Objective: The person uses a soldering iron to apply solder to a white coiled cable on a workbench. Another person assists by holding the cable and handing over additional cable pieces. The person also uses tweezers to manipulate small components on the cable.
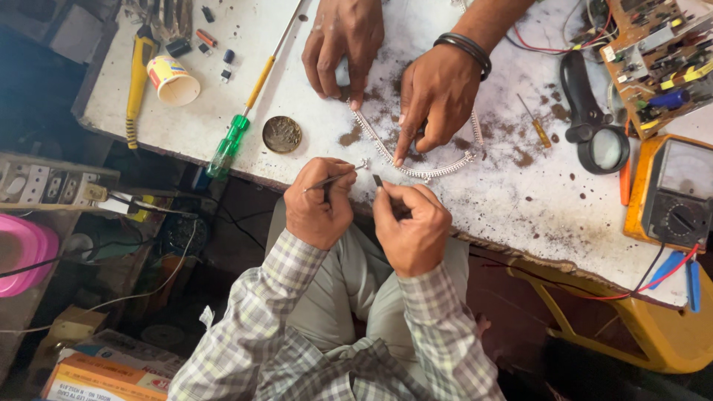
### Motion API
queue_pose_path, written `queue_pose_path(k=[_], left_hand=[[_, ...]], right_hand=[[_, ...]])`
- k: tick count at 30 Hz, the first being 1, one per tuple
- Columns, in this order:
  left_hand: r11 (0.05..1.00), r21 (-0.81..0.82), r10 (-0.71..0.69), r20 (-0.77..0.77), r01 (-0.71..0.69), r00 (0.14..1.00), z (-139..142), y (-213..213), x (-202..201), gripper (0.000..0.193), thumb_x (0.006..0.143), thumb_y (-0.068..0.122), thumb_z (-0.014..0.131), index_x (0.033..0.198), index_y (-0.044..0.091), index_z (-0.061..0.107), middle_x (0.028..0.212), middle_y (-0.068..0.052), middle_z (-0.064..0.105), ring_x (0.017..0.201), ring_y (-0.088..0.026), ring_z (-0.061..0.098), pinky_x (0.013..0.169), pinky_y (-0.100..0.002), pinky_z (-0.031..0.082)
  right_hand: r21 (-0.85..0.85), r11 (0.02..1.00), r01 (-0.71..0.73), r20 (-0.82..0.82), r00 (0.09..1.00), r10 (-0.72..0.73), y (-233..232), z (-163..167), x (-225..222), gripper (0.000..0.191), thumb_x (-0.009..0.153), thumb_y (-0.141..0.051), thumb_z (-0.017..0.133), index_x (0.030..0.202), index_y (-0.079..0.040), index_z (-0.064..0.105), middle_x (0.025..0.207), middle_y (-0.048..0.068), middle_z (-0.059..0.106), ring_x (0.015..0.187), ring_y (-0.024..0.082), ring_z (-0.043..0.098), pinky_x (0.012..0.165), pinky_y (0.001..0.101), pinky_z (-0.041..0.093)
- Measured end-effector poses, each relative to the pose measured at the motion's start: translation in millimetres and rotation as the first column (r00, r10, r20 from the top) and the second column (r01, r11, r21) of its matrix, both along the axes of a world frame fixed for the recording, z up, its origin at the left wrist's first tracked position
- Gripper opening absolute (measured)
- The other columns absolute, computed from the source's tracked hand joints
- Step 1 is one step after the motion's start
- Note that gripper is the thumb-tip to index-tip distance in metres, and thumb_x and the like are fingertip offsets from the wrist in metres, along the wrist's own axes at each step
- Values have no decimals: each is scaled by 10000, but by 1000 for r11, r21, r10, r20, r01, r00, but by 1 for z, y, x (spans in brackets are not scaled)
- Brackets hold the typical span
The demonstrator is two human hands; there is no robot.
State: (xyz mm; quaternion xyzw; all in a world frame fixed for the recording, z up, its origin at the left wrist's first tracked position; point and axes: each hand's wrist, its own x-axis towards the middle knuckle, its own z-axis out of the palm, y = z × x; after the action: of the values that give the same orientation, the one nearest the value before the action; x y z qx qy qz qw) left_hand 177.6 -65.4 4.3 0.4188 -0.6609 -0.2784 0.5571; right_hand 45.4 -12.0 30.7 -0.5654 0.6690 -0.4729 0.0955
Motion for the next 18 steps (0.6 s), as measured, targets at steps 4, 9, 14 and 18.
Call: queue_pose_path(k=[4, 9, 14, 18], left_hand=[[1000, -16, -10, 48, 11, 999, -2, -2, 6, 162, 909, -50, 736, 993, -6, 604, 971, -147, 693, 891, -302, 726, 742, -353, 574], [999, -8, -48, 49, 48, 998, -2, -9, 11, 167, 929, -48, 724, 1000, -10, 578, 954, -155, 655, 840, -316, 694, 702, -368, 554], [998, -13, -66, 63, 67, 996, -3, -16, 16, 175, 932, -51, 714, 1018, -12, 566, 935, -157, 623, 825, -323, 669, 684, -383, 538], [997, -5, -75, 56, 75, 996, -4, -20, 18, 186, 931, -51, 714, 1028, -12, 560, 950, -156, 627, 821, -323, 667, 681, -383, 541]], right_hand=[[17, 996, 83, -13, 996, -83, -12, -12, 13, 73, 858, -34, 791, 904, 10, 755, 763, 102, 699, 591, 166, 680, 551, 300, 526], [18, 994, 108, 7, 994, -108, -18, -14, 23, 63, 869, -38, 780, 898, 6, 746, 755, 97, 686, 588, 169, 668, 550, 313, 518], [13, 992, 124, -31, 992, -124, -27, -17, 32, 69, 874, -59, 786, 900, -5, 752, 777, 94, 697, 606, 172, 668, 561, 317, 519], [48, 988, 144, -33, 989, -142, -32, -19, 33, 67, 880, -56, 779, 881, 0, 742, 741, 94, 681, 595, 177, 662, 563, 319, 513]])
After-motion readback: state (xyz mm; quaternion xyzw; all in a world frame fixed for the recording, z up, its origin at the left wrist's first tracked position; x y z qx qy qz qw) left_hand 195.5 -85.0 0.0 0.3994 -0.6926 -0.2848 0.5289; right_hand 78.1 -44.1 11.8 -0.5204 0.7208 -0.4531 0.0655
